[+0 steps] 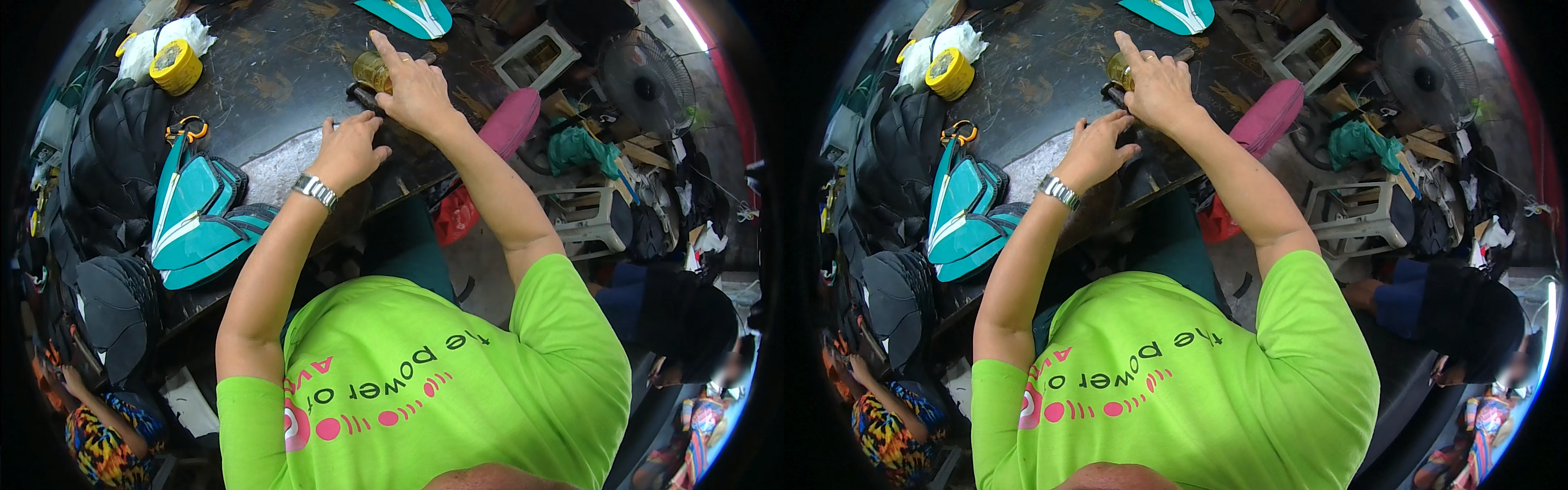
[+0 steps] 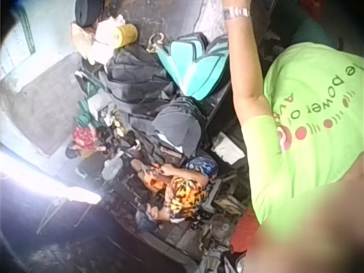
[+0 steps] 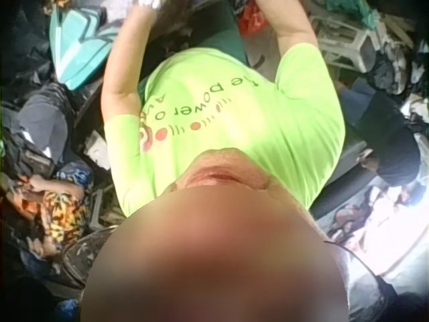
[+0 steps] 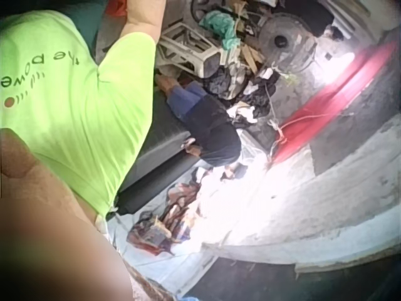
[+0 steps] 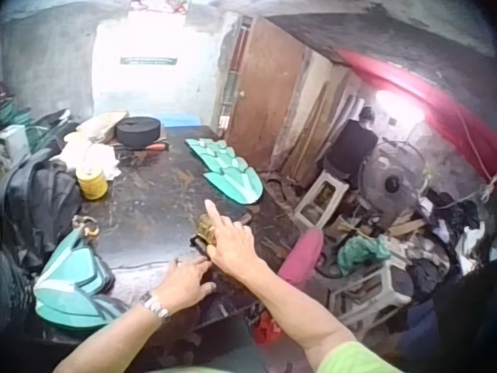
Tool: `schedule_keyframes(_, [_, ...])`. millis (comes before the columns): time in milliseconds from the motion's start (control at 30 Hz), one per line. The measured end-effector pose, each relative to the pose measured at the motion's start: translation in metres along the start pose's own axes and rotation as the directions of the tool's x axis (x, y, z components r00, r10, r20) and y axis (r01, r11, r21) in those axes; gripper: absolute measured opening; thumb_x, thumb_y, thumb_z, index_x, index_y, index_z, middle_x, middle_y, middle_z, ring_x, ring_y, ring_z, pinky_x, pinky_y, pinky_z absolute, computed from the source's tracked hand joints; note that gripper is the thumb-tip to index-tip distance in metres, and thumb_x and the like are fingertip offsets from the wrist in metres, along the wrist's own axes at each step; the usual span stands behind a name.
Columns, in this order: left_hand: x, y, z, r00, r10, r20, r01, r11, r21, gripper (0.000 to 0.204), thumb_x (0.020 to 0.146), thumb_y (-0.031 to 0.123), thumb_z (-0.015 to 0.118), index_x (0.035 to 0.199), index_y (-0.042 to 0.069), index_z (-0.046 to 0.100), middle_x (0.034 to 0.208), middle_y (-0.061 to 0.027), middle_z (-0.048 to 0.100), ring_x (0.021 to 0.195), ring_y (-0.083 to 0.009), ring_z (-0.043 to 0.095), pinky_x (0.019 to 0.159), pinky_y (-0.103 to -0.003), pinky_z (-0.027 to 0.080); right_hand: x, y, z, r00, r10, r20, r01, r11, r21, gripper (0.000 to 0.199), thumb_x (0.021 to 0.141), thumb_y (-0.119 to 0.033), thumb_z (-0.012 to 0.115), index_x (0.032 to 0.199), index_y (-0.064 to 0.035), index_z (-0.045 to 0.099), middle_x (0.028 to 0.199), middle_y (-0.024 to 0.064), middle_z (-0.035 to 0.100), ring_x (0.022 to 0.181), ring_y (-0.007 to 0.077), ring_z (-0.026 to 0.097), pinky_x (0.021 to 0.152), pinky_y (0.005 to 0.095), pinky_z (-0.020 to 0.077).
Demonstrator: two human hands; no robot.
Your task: The person applies a yellow substance from a jar to the edges of teal cap-shaped items and presses them together. They handle multiple items one at a time, aligning and smoothing the edges, then place finished items aside on the table.
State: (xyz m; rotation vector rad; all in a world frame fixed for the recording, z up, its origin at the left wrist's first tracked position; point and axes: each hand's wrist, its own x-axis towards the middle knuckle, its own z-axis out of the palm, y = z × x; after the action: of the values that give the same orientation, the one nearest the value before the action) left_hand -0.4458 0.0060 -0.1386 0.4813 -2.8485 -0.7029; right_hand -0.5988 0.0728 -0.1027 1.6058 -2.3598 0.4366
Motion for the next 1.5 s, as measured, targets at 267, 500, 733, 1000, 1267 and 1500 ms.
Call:
schedule_keyframes(267, [-0.068,0.016,-0.030,0.993,0.117,-0.025,-0.120,0.980,-0.159,0.047,0.090,0.022,0.072,0.133,0.006,0.062,0.141,-0.0188,0.057,0.128,-0.0380,0.056,0.116,-0.057,0.031,-0.018,0.004,0.002,0.985,-0.034,-0.169,0.043,0.998,0.053,0.097,0.076,-0.027,0.082,0.158,-0.0168,0.031,0.129,0.0190,0.063,0.115,0.0386,0.062,0.095,0.0485,0.0476])
schedule_keyframes(500, [-0.162,0.014,-0.070,0.995,0.079,-0.062,-0.098,0.912,-0.399,0.042,0.087,0.011,0.075,0.127,0.005,0.064,0.125,-0.0181,0.065,0.113,-0.0369,0.064,0.097,-0.041,0.051,-0.059,0.013,-0.027,0.986,0.145,0.087,-0.161,0.958,0.237,0.056,0.087,-0.022,0.066,0.141,-0.0179,0.054,0.123,0.0164,0.064,0.098,0.0350,0.068,0.083,0.0456,0.0547])
schedule_keyframes(733, [-0.196,0.018,-0.069,0.989,0.061,-0.132,-0.106,0.924,-0.367,0.043,0.084,0.008,0.077,0.125,0.006,0.066,0.120,-0.0153,0.068,0.107,-0.0346,0.067,0.092,-0.040,0.054,-0.035,0.000,-0.014,0.952,0.141,0.273,-0.130,0.990,-0.061,0.050,0.084,-0.017,0.065,0.134,-0.0156,0.059,0.095,0.0223,0.073,0.091,0.0406,0.070,0.080,0.0501,0.0556])
schedule_keyframes(1000, [-0.235,-0.020,-0.114,0.867,-0.230,-0.442,0.175,0.971,-0.162,0.035,0.085,0.004,0.076,0.119,0.003,0.070,0.118,-0.0154,0.070,0.110,-0.0310,0.068,0.094,-0.038,0.053,-0.028,0.003,-0.010,0.950,0.090,0.299,-0.029,0.979,-0.204,0.043,0.084,-0.018,0.062,0.126,-0.0141,0.064,0.098,0.0203,0.074,0.093,0.0382,0.071,0.081,0.0508,0.0560])
schedule_keyframes(1267, [-0.250,-0.100,-0.131,0.720,-0.545,-0.428,0.637,0.765,0.097,0.063,0.087,0.041,0.077,0.137,0.006,0.062,0.145,-0.0276,0.052,0.123,-0.0421,0.060,0.102,-0.046,0.049,-0.070,-0.010,-0.031,0.963,-0.007,0.270,0.066,0.975,-0.210,0.046,0.085,-0.012,0.061,0.131,-0.0126,0.062,0.106,0.0176,0.068,0.084,0.0355,0.072,0.073,0.0473,0.0571])
schedule_keyframes(1500, [-0.246,-0.132,-0.129,0.692,-0.632,-0.350,0.706,0.694,0.143,0.089,0.076,0.063,0.078,0.142,0.006,0.058,0.145,-0.0342,0.050,0.123,-0.0470,0.060,0.105,-0.048,0.047,-0.089,-0.043,-0.107,0.975,-0.177,0.133,0.072,0.822,0.565,0.043,0.088,-0.003,0.069,0.130,-0.0089,0.067,0.089,0.0070,0.065,0.068,0.0154,0.061,0.065,0.0286,0.0502])
